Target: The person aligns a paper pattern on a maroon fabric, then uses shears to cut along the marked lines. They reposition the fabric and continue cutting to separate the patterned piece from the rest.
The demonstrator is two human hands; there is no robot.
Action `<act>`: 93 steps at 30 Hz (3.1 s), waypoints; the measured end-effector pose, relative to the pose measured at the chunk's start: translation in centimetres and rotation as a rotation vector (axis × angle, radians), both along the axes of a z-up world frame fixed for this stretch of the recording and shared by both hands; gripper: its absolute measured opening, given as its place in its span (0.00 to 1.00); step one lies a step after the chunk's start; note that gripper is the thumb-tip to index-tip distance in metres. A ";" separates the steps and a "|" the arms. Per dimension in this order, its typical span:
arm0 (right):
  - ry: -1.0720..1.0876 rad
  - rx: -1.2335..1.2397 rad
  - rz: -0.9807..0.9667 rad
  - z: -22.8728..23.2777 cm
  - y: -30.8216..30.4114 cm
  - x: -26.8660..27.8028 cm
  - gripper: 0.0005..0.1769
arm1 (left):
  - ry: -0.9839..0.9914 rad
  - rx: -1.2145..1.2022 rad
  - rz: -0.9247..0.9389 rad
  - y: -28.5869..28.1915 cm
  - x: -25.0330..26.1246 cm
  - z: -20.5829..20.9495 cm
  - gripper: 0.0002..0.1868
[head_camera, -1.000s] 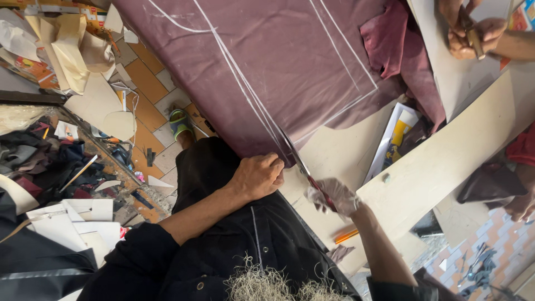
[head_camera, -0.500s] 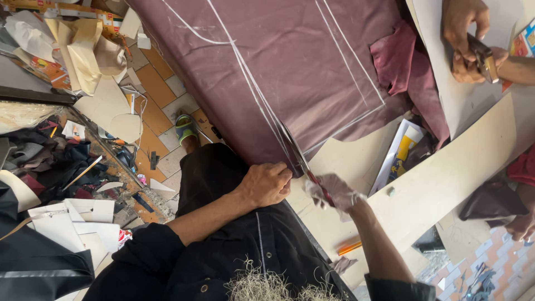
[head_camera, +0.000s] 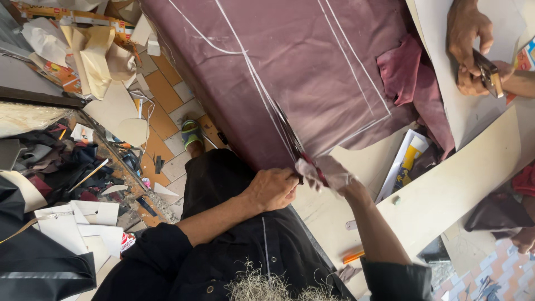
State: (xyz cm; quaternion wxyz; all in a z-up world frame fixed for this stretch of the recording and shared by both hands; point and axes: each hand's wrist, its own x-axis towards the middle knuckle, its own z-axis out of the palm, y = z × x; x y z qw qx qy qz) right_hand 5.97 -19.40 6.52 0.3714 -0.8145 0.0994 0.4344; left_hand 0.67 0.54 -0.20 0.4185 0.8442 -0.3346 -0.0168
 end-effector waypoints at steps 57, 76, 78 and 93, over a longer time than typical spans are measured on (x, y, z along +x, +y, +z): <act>0.094 0.046 -0.210 0.6 13.7 20.0 0.22 | 1.715 -0.203 -0.963 -0.2 12.1 -3.3 0.27; 0.040 0.036 -0.113 1.6 18.3 25.8 0.25 | 1.772 -0.216 -1.030 -2.8 10.9 -5.6 0.27; 0.036 0.036 -0.098 1.7 19.0 26.9 0.26 | 1.761 -0.194 -1.037 -2.9 10.9 -5.8 0.27; -0.456 -0.255 0.446 -5.9 18.5 30.9 0.12 | 1.833 -0.135 -1.001 -2.0 11.1 -5.4 0.20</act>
